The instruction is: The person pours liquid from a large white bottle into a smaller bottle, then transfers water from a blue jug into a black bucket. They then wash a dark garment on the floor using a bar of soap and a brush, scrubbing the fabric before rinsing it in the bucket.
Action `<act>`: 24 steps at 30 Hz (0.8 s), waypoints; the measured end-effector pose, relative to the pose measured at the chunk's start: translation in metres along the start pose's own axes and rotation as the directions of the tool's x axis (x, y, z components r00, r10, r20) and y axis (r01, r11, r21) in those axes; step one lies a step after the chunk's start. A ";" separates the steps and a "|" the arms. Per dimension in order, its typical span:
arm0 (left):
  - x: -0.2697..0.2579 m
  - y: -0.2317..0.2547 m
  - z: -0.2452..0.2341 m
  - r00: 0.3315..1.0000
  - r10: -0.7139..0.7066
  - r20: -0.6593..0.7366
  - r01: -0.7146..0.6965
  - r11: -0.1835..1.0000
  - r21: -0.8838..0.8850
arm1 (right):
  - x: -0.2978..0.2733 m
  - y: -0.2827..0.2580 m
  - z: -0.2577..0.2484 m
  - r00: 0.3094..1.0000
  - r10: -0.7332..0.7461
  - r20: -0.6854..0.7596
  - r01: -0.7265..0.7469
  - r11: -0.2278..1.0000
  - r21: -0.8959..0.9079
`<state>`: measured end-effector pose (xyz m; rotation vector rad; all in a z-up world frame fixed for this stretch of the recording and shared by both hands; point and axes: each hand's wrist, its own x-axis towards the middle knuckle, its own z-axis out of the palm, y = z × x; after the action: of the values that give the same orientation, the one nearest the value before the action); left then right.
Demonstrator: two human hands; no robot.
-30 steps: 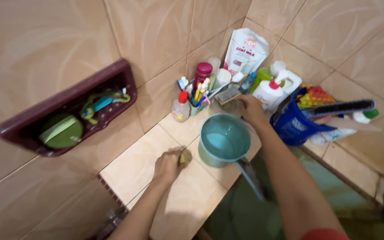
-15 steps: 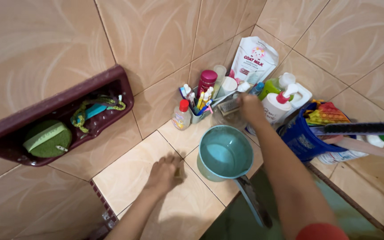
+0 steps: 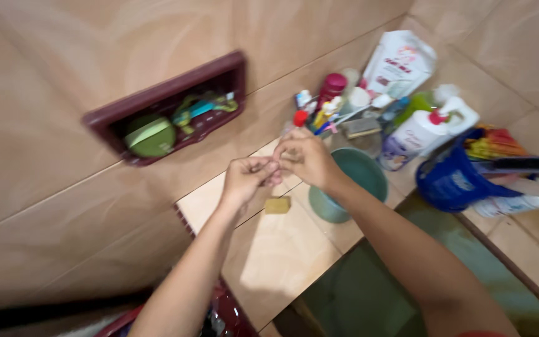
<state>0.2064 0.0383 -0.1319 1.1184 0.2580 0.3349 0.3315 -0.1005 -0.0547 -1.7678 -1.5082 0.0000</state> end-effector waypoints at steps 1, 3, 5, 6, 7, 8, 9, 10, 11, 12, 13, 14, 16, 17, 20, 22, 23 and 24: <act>-0.012 0.004 -0.019 0.999 -0.004 -0.031 0.004 1.000 0.020 | 0.004 -0.006 0.008 0.994 0.046 0.102 -0.043 0.999 -0.033; -0.048 0.012 -0.059 0.964 0.040 -0.263 0.155 0.720 0.676 | 0.007 -0.009 0.018 0.945 0.143 0.295 -0.114 0.987 -0.114; -0.075 0.016 -0.098 0.912 0.155 -0.380 0.316 0.325 0.891 | 0.008 0.002 0.017 0.975 0.074 0.208 -0.036 0.982 -0.183; -0.081 0.014 -0.117 0.893 0.203 -0.402 0.356 0.228 0.906 | 0.009 0.013 0.013 0.986 0.037 0.162 0.000 0.975 -0.221; -0.086 0.009 -0.133 0.876 0.248 -0.414 0.393 0.130 0.910 | 0.009 0.028 0.004 0.986 0.087 0.143 -0.049 0.967 -0.251; -0.088 0.001 -0.146 0.866 0.323 -0.381 0.390 0.040 0.920 | 0.011 0.048 -0.008 0.983 0.136 0.123 -0.097 0.955 -0.280; -0.087 -0.008 -0.154 0.857 0.393 -0.335 0.383 -0.050 0.922 | 0.011 0.071 -0.022 0.960 0.269 0.082 -0.239 0.933 -0.271; -0.086 -0.015 -0.159 0.844 0.457 -0.281 0.380 -0.139 0.915 | 0.008 0.098 -0.035 0.916 0.399 0.044 -0.375 0.891 -0.257; -0.084 -0.021 -0.160 0.850 0.437 -0.294 0.375 -0.109 0.921 | 0.001 0.128 -0.053 0.905 0.425 -0.006 -0.405 0.858 -0.316; -0.082 -0.026 -0.157 0.856 0.416 -0.307 0.370 -0.079 0.926 | -0.008 0.159 -0.069 0.893 0.447 -0.057 -0.434 0.820 -0.372; -0.076 -0.028 -0.150 0.863 0.396 -0.315 0.362 -0.048 0.931 | -0.017 0.191 -0.086 0.851 0.516 -0.099 -0.494 0.722 -0.484; -0.071 -0.030 -0.141 0.887 0.353 -0.297 0.328 -0.029 0.944 | -0.026 0.223 -0.100 0.804 0.575 -0.151 -0.542 0.606 -0.583; -0.057 -0.038 -0.115 0.933 0.268 -0.241 0.245 0.021 0.969 | -0.052 0.279 -0.109 0.792 0.581 -0.189 -0.564 0.575 -0.593; -0.043 -0.046 -0.097 0.939 0.342 -0.014 -0.054 0.188 0.981 | -0.064 0.300 -0.121 0.785 0.582 -0.212 -0.574 0.554 -0.603; -0.015 -0.071 -0.043 0.913 0.268 0.308 -0.333 0.052 0.942 | -0.080 0.323 -0.130 0.925 0.375 -0.059 -0.328 0.711 -0.622; -0.010 -0.090 -0.014 0.760 0.455 0.464 -0.471 -0.105 0.876 | -0.079 0.310 -0.121 0.936 0.347 -0.054 -0.309 0.738 -0.600; -0.008 -0.098 -0.006 0.659 0.530 0.534 -0.518 -0.196 0.833 | -0.074 0.299 -0.114 0.942 0.331 -0.052 -0.297 0.753 -0.587; -0.003 -0.108 -0.002 0.811 0.344 0.472 -0.432 -0.191 0.881 | -0.072 0.287 -0.107 0.939 0.340 -0.051 -0.288 0.698 -0.656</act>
<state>0.2176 -0.0044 -0.2308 2.8314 0.0072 0.7367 0.6004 -0.2121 -0.1749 -2.6100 -1.3118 -0.3383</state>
